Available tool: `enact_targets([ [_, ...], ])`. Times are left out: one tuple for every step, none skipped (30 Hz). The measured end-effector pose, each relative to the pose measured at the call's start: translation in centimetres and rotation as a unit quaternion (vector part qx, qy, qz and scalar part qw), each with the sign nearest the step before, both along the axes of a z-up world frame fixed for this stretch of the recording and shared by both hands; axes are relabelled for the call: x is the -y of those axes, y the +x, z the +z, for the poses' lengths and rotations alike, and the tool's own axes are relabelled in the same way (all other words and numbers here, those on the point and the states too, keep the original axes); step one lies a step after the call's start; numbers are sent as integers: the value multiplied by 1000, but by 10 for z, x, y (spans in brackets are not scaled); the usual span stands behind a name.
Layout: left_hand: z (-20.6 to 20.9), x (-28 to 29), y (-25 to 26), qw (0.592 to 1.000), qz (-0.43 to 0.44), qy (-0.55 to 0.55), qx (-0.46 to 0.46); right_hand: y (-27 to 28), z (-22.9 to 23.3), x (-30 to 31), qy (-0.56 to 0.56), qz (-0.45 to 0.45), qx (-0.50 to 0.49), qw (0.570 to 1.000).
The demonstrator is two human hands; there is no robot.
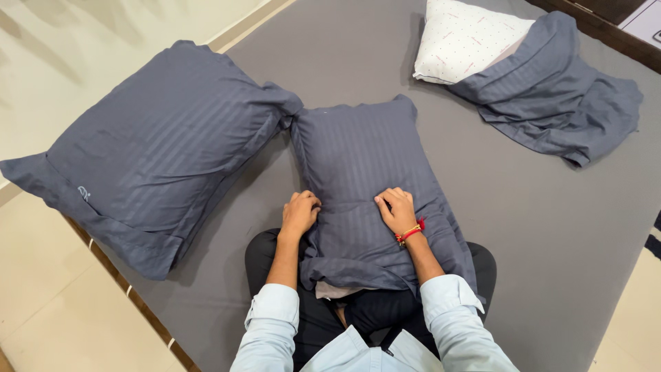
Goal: The person puts a pillowcase onto a pillow by hand while sitting on a bed, pulling the fabric over the pillow and smoothing it.
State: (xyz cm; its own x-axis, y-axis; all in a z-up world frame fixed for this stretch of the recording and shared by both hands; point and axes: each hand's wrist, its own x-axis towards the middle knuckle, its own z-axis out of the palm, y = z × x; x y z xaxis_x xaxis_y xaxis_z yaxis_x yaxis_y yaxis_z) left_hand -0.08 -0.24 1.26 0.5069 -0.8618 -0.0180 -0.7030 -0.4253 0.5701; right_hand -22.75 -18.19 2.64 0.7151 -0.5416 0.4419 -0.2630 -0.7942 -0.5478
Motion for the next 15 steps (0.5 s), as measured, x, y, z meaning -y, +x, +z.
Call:
enact_targets([
  [-1, 0, -1, 1000, -7, 7, 14, 0, 2, -1, -3, -6, 4, 1000],
  [-2, 0, -1, 999, -13, 14, 28, 0, 3, -1, -6, -11, 9, 1000],
  [-5, -5, 0, 999, -41, 2, 16, 0, 4, -2, -8, -16, 13, 1000],
  [-9, -9, 1, 998, -69, -12, 2, -1, 5, -2, -18, -27, 12, 999],
  [-12, -10, 1, 995, -97, -26, -11, 0, 6, -3, -28, -39, 11, 999],
  [-12, -9, 2, 995, -93, -22, -15, -1, 7, -5, -36, -52, 9, 998],
  [-12, -8, 4, 996, -89, -17, -20, 0, 8, -4, -46, -60, 8, 997],
  [-14, -10, 4, 996, -84, -8, -26, 1, 9, -5, -52, -66, 6, 996],
  [-15, -10, 2, 997, -70, -10, -25, 0, 9, -7, -58, -72, 4, 996],
  [-14, -8, 2, 998, -54, -12, -22, 2, 10, -7, -64, -69, -8, 996],
  [-12, -7, 1, 999, -39, -15, -20, 2, 11, -8, -70, -65, -19, 995],
  [-9, -8, 0, 999, -31, -13, -18, 3, 12, -9, -76, -63, -29, 995],
  [-4, -10, -1, 1000, -24, -12, -16, 2, 13, -12, -85, -23, -57, 994],
  [3, -9, -2, 1000, -18, -11, -14, -2, 15, -17, -95, 15, -84, 992],
  [11, -8, -1, 999, -12, -44, -15, -3, 18, -18, -105, 53, -112, 987],
])
